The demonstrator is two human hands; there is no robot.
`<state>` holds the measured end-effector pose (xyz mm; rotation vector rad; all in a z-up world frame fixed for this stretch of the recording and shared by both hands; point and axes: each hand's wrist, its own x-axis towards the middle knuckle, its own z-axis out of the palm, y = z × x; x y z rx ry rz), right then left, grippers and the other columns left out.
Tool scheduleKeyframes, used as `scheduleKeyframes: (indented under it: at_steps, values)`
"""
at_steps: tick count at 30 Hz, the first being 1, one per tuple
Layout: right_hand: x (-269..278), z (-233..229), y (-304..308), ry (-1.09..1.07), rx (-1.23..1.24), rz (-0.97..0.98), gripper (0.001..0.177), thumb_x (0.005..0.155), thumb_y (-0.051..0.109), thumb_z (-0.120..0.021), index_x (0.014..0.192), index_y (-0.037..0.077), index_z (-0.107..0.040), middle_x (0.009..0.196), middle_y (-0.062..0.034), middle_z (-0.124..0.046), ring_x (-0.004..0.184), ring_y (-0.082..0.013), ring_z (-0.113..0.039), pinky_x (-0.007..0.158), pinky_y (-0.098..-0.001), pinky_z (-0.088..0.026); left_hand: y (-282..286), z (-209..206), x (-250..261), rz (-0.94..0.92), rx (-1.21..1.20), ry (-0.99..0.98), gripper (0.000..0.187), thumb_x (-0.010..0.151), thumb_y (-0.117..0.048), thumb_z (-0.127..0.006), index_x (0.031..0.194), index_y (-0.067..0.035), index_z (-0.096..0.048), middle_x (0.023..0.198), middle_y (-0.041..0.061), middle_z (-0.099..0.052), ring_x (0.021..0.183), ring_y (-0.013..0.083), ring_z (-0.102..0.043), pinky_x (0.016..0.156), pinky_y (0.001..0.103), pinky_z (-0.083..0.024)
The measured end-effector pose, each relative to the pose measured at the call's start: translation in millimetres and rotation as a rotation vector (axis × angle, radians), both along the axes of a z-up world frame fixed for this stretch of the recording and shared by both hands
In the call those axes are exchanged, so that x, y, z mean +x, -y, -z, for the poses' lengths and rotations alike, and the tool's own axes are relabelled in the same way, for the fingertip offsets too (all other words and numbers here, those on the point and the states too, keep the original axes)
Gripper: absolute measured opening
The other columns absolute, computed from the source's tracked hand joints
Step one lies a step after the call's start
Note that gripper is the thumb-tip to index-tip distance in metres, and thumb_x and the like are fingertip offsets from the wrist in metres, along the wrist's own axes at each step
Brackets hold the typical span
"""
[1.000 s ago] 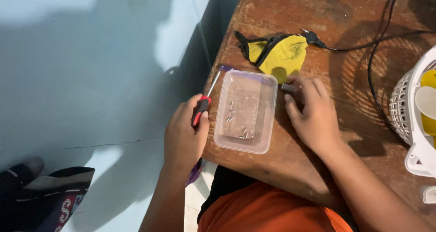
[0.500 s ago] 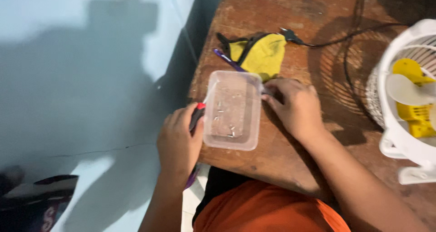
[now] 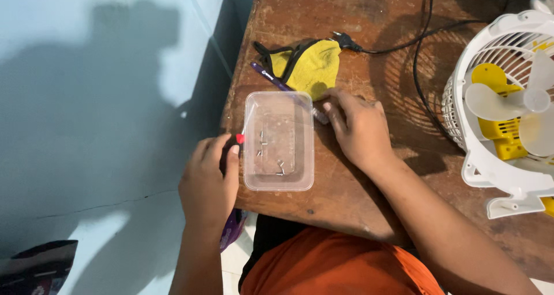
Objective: The person cleans a white electric fan on a wooden table. They wipe the fan blades and grille with a yellow cloth, then use a purple toothbrush to scrub the grille. The person also removes and wipes small white plastic caps from the fan base.
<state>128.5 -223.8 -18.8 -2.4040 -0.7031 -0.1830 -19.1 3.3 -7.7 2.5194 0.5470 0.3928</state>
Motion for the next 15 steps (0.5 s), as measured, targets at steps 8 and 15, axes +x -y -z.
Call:
scheduleKeyframes:
  at_steps: [8, 15]
  values:
    - [16.6, 0.8, -7.8, 0.212, -0.133, -0.012, 0.047, 0.092, 0.007, -0.070, 0.137, 0.019, -0.069, 0.110, -0.0098, -0.062, 0.103, -0.0306, -0.062, 0.080, -0.0444, -0.044, -1.0, -11.2, 7.8, 0.086, 0.047, 0.190, 0.027, 0.097, -0.019, -0.069, 0.122, -0.008, -0.069, 0.118, 0.010, -0.067, 0.107, 0.0316, -0.067, 0.089, 0.042, -0.054]
    - [20.7, 4.9, 2.1, 0.170, -0.078, 0.027, 0.027, 0.086, 0.016, -0.077, 0.113, 0.013, -0.071, 0.111, -0.0114, -0.062, 0.103, -0.0340, -0.063, 0.082, -0.0461, -0.047, 7.4, -32.1, 22.3, 0.157, 0.104, 0.294, 0.026, 0.097, -0.017, -0.072, 0.120, -0.006, -0.070, 0.120, 0.011, -0.066, 0.111, 0.0334, -0.064, 0.092, 0.042, -0.053]
